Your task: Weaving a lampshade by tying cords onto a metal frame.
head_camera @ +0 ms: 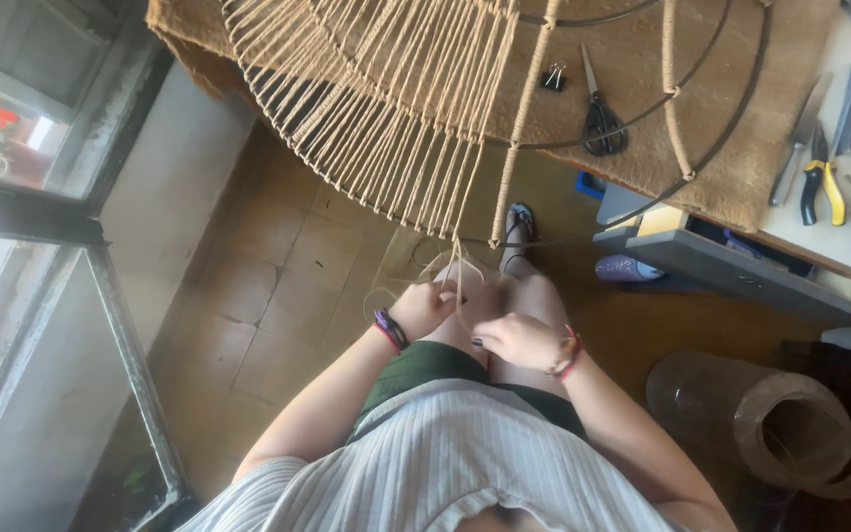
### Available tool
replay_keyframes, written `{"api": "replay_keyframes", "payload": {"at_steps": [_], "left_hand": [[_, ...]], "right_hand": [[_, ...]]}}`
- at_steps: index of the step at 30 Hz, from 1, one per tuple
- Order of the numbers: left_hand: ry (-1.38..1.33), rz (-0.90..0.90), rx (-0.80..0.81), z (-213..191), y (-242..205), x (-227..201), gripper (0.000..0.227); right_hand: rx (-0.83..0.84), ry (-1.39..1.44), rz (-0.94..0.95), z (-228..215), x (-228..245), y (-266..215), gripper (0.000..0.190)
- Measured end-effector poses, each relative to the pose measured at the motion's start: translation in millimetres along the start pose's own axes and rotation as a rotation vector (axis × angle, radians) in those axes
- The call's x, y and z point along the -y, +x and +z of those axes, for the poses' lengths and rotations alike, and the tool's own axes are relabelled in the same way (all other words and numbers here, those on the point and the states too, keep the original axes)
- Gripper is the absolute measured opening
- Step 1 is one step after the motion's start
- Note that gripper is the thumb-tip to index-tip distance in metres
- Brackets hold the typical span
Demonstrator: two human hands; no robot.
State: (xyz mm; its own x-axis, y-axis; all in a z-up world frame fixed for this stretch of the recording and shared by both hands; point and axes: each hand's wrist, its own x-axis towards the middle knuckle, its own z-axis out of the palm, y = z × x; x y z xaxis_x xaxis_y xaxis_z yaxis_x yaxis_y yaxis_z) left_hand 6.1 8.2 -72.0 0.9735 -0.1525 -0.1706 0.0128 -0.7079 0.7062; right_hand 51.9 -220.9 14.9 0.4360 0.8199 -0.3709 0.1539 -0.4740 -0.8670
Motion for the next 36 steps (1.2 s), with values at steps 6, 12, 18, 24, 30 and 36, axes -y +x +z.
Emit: {"api": "replay_keyframes", "payload": {"at_steps": [6, 12, 18, 24, 30, 36], "left_hand": [[-0.856, -0.168, 0.292, -30, -18, -24, 0.043], [-0.474, -0.145, 0.051, -6, -19, -12, 0.037], [-1.224, 0.009, -0.121, 55, 6, 31, 0.037], [-1.135, -0.133, -0.163, 74, 124, 59, 0.033], [-0.320, 0.127, -0.206, -6, 184, 53, 0.042], [-0.027, 0.270, -0.208, -70, 142, 13, 0.031]], "right_hand": [[-0.040, -0.702, 0.252, 0, 5, 5, 0.032], [-0.105, 0.772, -0.479, -11, 20, 4, 0.048], [-0.380, 0.023, -0.031, -54, 32, -12, 0.034], [-0.540, -0.041, 0.084, -135, -6, 64, 0.026], [-0.010, 0.468, 0.322, -139, -12, 144, 0.019], [-0.151, 0.925, 0.096, -150, -13, 167, 0.013]]}}
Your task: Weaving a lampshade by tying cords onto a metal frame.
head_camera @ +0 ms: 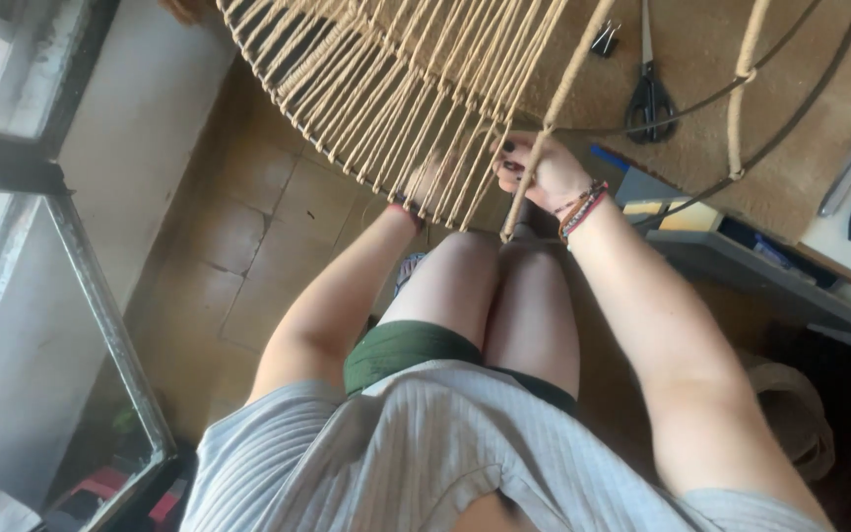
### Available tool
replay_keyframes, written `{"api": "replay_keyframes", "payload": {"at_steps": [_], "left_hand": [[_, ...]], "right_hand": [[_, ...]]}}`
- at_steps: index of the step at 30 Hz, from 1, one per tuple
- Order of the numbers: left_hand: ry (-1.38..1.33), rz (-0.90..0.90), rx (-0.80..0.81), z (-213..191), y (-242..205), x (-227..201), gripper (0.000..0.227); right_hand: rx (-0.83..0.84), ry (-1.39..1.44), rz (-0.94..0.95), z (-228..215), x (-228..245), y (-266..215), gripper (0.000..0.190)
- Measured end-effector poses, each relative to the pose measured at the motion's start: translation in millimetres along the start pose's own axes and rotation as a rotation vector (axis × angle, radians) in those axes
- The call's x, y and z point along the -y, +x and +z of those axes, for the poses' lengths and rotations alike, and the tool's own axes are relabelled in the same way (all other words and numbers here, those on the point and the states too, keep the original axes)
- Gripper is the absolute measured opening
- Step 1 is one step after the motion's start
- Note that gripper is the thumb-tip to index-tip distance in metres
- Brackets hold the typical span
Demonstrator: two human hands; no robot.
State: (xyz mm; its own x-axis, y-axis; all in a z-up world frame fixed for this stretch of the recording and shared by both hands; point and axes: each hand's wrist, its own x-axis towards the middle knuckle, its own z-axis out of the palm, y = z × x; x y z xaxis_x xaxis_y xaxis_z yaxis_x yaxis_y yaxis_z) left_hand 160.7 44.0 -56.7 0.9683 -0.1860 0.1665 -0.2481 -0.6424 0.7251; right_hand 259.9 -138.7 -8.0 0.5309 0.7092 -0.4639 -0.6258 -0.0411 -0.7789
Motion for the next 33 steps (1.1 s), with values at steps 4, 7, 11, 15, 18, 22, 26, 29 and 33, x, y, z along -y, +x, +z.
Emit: {"api": "replay_keyframes", "payload": {"at_steps": [4, 7, 11, 15, 18, 22, 26, 29, 33], "left_hand": [[0.211, 0.157, 0.032, -28, -26, -71, 0.024], [0.349, 0.236, 0.075, -57, -30, -99, 0.021], [0.669, 0.307, -0.336, -130, 41, -139, 0.004], [0.720, 0.152, -0.190, -97, 81, -115, 0.016], [0.808, 0.091, -0.088, -94, 94, -112, 0.021], [0.711, 0.250, -0.173, -120, 86, -111, 0.014], [0.454, 0.352, -0.258, -129, 77, -102, 0.010], [0.012, 0.387, -0.279, -144, 64, -113, 0.005], [-0.304, 0.471, -0.363, -102, 13, -129, 0.025]], "right_hand": [[-0.342, 0.487, -0.188, 1, 27, 4, 0.011], [-0.047, 0.541, -0.278, -21, 27, 27, 0.009], [0.101, 0.532, -0.306, -26, 25, 44, 0.008], [0.020, 0.535, -0.264, -20, 20, 47, 0.009], [-0.082, 0.528, -0.230, -21, 18, 38, 0.010], [-0.224, 0.522, -0.199, -19, 21, 27, 0.012], [-0.287, -0.734, -0.240, 15, -1, -65, 0.027], [-0.508, -1.455, -0.575, 63, -18, -132, 0.018], [-0.622, -1.702, -0.767, 44, -69, -119, 0.021]]}}
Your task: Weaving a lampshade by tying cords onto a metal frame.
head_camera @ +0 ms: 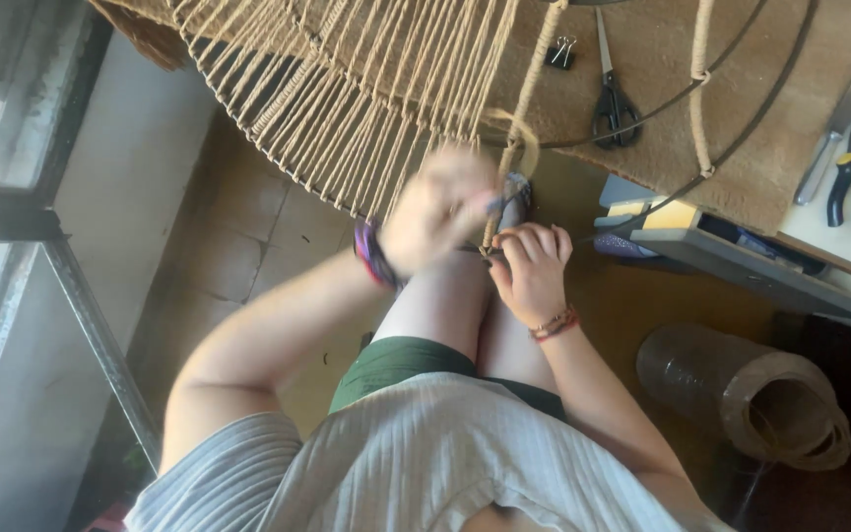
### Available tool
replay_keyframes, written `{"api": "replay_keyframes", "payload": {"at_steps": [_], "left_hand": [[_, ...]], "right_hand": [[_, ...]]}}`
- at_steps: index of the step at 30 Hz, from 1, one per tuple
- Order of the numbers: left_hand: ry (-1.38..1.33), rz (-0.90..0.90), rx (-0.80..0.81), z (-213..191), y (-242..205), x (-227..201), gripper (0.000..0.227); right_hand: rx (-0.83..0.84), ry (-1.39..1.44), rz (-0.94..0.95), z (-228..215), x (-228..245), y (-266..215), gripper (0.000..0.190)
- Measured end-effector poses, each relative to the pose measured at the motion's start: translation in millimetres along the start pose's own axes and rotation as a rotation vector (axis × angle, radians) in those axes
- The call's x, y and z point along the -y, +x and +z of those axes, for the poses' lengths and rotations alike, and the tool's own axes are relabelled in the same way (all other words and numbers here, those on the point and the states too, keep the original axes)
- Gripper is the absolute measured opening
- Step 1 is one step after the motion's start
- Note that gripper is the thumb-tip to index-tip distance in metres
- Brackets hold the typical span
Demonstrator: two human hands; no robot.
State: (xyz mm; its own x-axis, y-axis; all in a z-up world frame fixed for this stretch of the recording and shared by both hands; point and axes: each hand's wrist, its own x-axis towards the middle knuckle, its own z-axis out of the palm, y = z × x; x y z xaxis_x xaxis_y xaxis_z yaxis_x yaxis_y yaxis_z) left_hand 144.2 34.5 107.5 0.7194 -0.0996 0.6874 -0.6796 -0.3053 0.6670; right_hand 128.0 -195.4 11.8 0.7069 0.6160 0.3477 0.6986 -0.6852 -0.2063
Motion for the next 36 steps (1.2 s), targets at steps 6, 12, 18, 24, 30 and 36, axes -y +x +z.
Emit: {"api": "replay_keyframes", "payload": {"at_steps": [6, 12, 18, 24, 30, 36], "left_hand": [[-0.278, -0.407, -0.103, 48, -114, -50, 0.041], [-0.001, -0.265, -0.056, 43, -127, -55, 0.041], [-0.273, -0.584, -0.438, 71, -151, -48, 0.012], [-1.135, -1.172, -0.262, 46, -104, -61, 0.034], [-0.948, -1.246, -0.190, 43, -124, -25, 0.020], [0.456, -0.895, 0.390, 42, -131, -13, 0.041]], "right_hand": [[-0.125, 0.138, -0.016, 6, -12, -1, 0.019], [0.112, 1.776, 0.759, -78, 17, 39, 0.065], [-0.201, 1.619, 0.183, -177, 46, 8, 0.047], [0.446, 0.382, 0.168, -68, 45, -96, 0.020], [0.496, -0.109, 0.269, -36, 24, -98, 0.020], [0.059, 1.733, 0.363, -102, 53, -5, 0.060]]}}
